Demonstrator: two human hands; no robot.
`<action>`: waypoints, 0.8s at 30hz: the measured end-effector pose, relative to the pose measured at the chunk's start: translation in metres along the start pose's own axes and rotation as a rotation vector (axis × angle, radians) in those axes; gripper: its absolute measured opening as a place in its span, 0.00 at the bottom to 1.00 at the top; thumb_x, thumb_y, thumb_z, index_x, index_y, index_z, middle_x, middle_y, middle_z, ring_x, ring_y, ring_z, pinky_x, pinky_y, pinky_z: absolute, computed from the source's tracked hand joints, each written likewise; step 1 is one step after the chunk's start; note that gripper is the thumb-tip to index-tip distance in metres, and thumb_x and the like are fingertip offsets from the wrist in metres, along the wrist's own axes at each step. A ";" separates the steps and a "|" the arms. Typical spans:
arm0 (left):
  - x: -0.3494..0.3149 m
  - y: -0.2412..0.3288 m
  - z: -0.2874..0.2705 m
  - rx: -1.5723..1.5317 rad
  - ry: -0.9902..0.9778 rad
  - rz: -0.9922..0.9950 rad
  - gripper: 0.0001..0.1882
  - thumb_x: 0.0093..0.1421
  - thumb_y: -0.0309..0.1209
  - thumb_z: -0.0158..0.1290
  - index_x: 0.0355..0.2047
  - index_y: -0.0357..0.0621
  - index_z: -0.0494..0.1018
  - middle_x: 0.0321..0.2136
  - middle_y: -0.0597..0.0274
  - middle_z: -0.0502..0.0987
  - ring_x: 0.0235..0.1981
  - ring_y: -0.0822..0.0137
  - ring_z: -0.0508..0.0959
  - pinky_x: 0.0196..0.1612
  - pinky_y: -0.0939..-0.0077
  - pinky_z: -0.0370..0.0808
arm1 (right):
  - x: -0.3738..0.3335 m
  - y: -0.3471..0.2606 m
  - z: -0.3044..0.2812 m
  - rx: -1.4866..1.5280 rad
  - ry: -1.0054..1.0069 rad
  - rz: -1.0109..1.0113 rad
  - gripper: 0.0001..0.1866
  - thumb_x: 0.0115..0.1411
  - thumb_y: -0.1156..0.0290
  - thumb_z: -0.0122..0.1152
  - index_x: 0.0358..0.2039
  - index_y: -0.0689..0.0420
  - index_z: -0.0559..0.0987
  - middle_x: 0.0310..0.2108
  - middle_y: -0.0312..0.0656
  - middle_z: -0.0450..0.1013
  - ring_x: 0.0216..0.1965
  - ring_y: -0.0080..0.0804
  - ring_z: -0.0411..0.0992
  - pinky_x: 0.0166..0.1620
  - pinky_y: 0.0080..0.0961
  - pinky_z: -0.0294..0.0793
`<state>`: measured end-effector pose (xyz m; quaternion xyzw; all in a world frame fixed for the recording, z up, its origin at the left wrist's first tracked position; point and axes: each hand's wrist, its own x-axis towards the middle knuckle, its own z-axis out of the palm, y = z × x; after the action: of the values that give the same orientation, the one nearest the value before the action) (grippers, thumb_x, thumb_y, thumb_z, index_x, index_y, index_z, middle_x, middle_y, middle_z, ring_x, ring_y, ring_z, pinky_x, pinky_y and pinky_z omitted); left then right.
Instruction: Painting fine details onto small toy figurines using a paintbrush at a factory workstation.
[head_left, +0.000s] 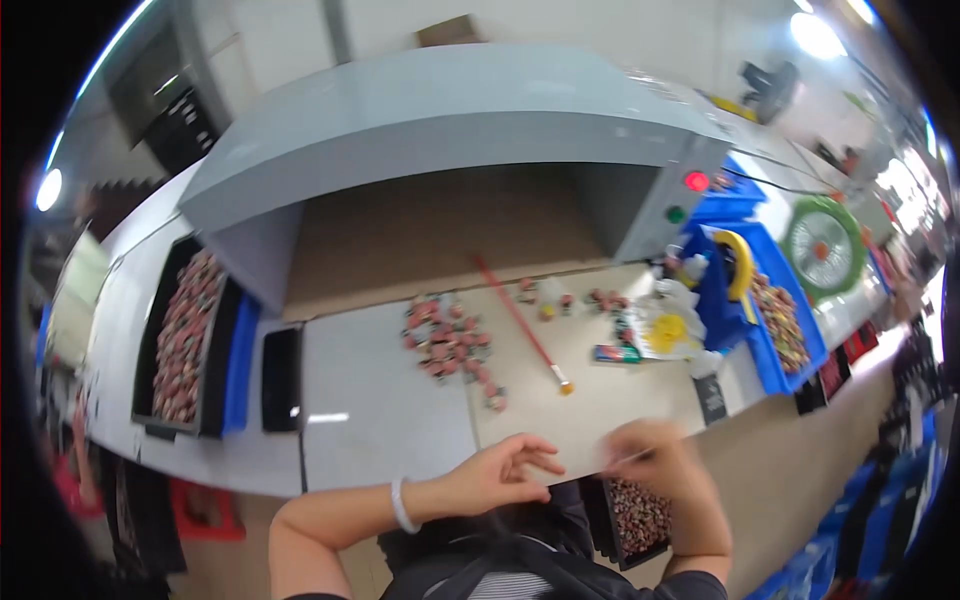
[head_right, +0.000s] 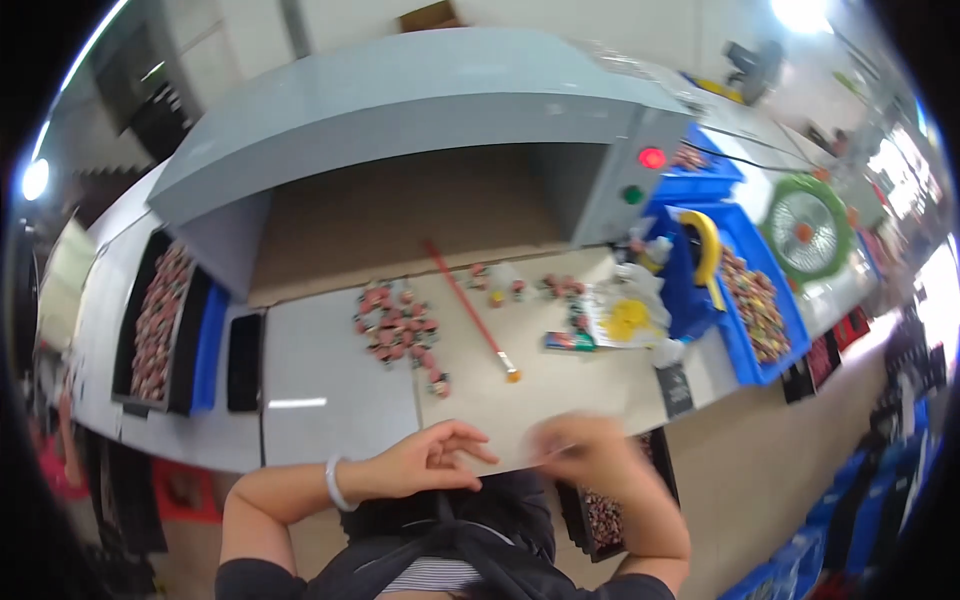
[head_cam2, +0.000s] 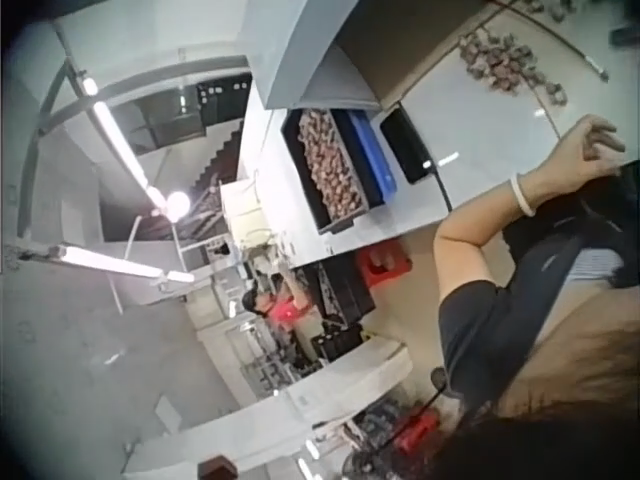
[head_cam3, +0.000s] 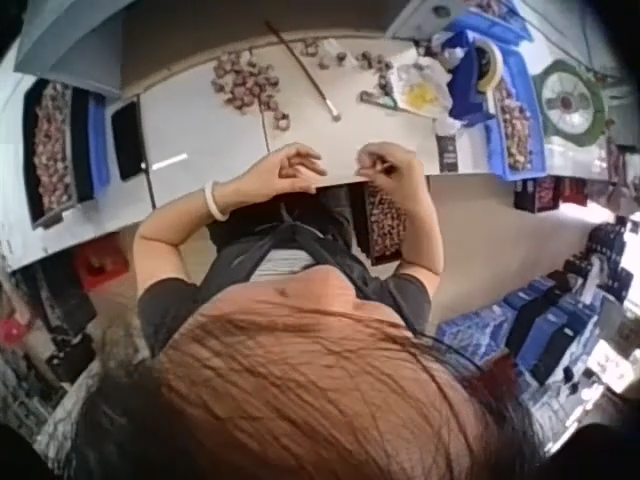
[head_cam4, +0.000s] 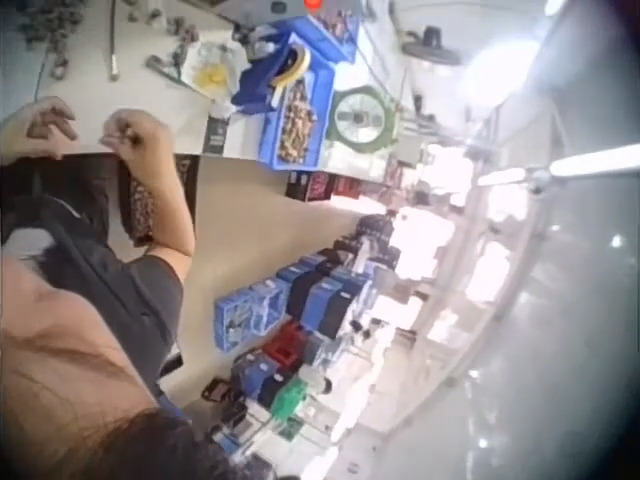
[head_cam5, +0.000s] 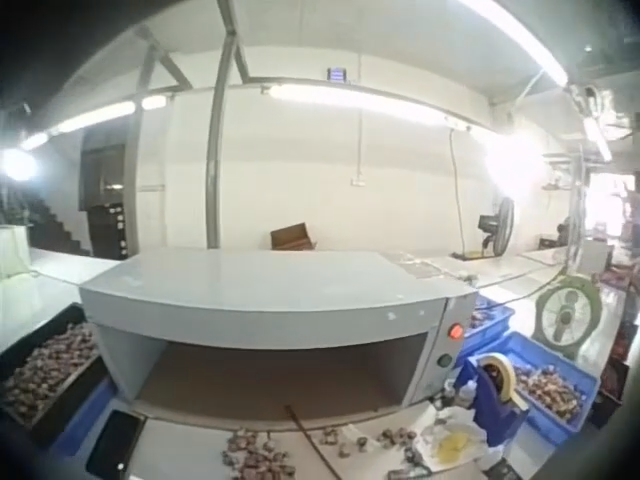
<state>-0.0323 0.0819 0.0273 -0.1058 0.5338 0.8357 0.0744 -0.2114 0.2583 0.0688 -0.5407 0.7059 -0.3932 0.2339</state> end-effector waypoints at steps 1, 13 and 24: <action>0.003 0.000 -0.008 0.143 0.027 0.105 0.20 0.55 0.22 0.52 0.48 0.40 0.61 0.34 0.59 0.75 0.37 0.70 0.75 0.42 0.79 0.72 | -0.003 0.013 -0.024 0.077 0.292 0.283 0.05 0.48 0.81 0.59 0.26 0.57 0.75 0.25 0.35 0.72 0.27 0.19 0.70 0.28 0.14 0.68; 0.077 0.057 -0.131 1.588 1.042 0.428 0.09 0.47 0.34 0.57 0.28 0.45 0.77 0.29 0.61 0.73 0.34 0.59 0.70 0.40 0.64 0.64 | -0.002 0.126 -0.211 -0.648 1.174 0.242 0.24 0.55 0.69 0.57 0.52 0.57 0.66 0.31 0.36 0.68 0.29 0.19 0.65 0.30 0.13 0.64; 0.022 0.046 -0.108 0.330 0.563 0.309 0.11 0.55 0.24 0.49 0.40 0.40 0.66 0.32 0.60 0.72 0.30 0.65 0.77 0.32 0.73 0.74 | 0.102 -0.002 0.026 0.153 0.111 0.038 0.12 0.50 0.80 0.57 0.37 0.59 0.75 0.22 0.30 0.66 0.20 0.12 0.58 0.23 0.11 0.56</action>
<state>-0.0536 -0.0352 0.0178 -0.2366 0.6706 0.6778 -0.1868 -0.2216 0.1539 0.0643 -0.4851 0.6959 -0.4709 0.2422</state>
